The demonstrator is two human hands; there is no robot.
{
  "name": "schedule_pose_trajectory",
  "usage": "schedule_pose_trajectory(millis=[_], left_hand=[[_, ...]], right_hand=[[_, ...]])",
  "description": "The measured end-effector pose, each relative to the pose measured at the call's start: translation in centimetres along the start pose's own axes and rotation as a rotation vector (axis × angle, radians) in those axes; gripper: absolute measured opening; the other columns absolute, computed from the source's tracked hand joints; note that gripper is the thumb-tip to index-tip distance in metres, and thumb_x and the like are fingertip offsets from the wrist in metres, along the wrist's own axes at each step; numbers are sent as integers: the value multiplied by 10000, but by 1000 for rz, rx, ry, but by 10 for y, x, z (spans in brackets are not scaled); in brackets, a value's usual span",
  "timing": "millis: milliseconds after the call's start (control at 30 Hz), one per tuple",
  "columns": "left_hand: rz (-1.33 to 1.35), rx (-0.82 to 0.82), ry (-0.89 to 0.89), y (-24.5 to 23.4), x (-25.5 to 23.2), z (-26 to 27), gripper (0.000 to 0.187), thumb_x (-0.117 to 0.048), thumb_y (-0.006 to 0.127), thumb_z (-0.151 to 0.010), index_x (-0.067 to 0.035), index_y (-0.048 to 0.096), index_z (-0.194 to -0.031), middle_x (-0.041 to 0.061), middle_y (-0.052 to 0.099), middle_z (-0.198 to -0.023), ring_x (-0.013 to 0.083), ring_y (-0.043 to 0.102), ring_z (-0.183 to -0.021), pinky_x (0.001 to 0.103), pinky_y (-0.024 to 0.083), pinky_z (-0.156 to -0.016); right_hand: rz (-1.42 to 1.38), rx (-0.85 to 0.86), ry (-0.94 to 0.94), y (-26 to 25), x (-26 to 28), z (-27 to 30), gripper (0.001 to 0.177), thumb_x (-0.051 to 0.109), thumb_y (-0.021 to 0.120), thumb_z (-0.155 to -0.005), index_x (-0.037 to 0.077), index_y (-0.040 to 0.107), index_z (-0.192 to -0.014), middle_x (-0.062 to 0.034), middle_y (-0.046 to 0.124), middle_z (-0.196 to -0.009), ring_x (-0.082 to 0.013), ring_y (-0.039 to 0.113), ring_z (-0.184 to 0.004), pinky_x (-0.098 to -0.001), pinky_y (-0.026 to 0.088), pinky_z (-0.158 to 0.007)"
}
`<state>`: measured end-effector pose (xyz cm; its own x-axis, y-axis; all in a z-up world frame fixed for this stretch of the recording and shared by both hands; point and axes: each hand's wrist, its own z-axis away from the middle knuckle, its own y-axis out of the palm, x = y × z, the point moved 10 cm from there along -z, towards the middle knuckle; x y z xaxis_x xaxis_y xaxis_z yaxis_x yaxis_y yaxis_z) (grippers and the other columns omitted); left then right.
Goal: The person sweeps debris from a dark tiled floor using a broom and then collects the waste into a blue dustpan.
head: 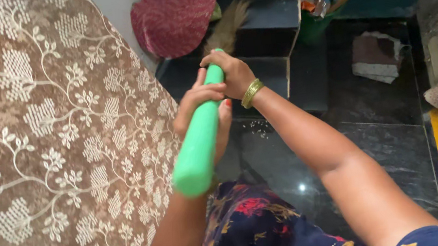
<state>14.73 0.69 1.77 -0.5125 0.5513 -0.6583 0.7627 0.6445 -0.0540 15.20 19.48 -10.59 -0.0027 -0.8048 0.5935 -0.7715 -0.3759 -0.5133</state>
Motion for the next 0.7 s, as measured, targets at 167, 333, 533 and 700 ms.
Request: schedule_pose_trajectory(millis=[167, 333, 533, 700], left_hand=[[-8, 78, 22, 42, 18, 34, 192, 85, 696, -834, -30, 616, -967, 121, 713, -1083, 347, 647, -1308, 519, 428, -1249], [192, 159, -71, 50, -6, 18, 145, 69, 659, -848, -18, 595, -945, 123, 706, -1142, 389, 569, -1396, 478, 479, -1148], [333, 75, 56, -1, -112, 12, 185, -215, 708, -871, -77, 598, -815, 31, 649, -758, 196, 735, -789, 549, 565, -1128], [6, 151, 170, -25, -125, 29, 307, -328, 758, -851, -64, 610, -803, 50, 649, -767, 207, 695, -753, 350, 631, -804]], right_hand=[[102, -217, 186, -36, -37, 50, 184, 61, 686, -906, 165, 692, -1057, -58, 744, -1088, -286, 747, -1018, -369, 594, -888], [160, -392, 238, -85, -25, 68, 177, 38, 676, -896, 132, 685, -1046, -85, 738, -1063, -297, 750, -963, -373, 590, -833], [104, -427, 22, -75, 61, 39, 169, 73, 781, -907, 96, 655, -1017, -106, 712, -996, -307, 739, -915, -394, 605, -812], [-177, -142, -45, 16, 104, 36, 332, 178, 852, -819, 68, 653, -1060, -131, 674, -1013, -322, 722, -875, -395, 591, -758]])
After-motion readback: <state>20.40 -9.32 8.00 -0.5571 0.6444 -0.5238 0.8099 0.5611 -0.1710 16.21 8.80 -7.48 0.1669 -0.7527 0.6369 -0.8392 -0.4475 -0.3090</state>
